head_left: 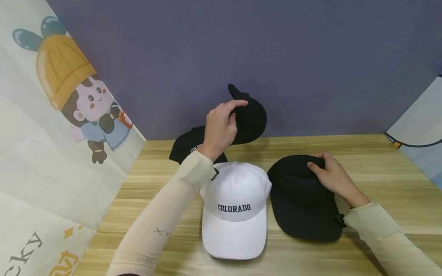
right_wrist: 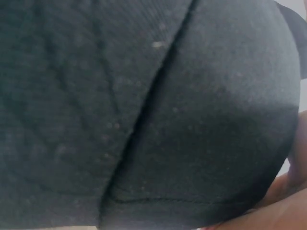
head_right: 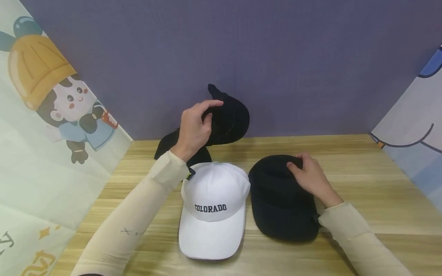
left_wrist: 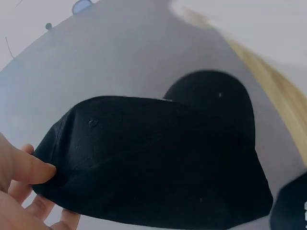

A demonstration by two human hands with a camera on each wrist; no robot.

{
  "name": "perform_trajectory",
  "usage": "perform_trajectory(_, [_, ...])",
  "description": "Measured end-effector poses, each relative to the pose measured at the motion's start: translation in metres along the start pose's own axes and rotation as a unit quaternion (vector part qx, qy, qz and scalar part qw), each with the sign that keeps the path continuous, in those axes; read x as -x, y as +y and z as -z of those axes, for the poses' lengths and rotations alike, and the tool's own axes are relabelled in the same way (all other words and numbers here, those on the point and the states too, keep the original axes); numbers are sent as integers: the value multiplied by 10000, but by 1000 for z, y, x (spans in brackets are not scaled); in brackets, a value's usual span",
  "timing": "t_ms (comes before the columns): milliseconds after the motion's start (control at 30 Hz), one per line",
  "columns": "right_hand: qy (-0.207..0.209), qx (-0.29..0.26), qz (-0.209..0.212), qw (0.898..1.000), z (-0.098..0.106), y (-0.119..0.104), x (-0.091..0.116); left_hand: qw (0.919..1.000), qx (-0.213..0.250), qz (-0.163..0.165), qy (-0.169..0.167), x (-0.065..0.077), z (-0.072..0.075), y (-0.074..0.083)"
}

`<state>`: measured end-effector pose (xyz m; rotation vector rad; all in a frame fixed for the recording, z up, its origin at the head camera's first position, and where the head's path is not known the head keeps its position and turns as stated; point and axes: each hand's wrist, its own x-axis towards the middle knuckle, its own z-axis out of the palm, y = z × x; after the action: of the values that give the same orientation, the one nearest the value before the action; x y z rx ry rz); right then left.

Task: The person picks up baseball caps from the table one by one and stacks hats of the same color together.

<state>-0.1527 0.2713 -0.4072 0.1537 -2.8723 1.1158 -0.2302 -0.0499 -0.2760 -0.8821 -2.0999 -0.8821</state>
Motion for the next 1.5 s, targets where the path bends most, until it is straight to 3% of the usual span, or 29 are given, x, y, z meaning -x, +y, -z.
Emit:
perform_trajectory(367, [-23, -76, 29, 10000, -2, -2, 4, 9927, 747, -910, 266, -16, 12, 37])
perform_trajectory(533, [22, -34, 33, 10000, -3, -2, 6, 9858, 1004, -1334, 165, -20, 14, 57])
perform_trajectory(767, [102, -28, 38, 9999, -5, -3, 9, 9795, 1289, -1532, -232, -22, 19, 81])
perform_trajectory(1067, [164, -46, 81, 9998, -8, -3, 14, 9710, 1547, -1697, -670, -18, 23, 98])
perform_trajectory(1300, [407, -141, 551, 9976, -9, -4, 17, 9576, 1764, -2201, -579, -17, 25, 110])
perform_trajectory(1500, [924, -76, 700, 9932, -5, -10, 22, 9550, 1798, -2241, -734, -15, 25, 115])
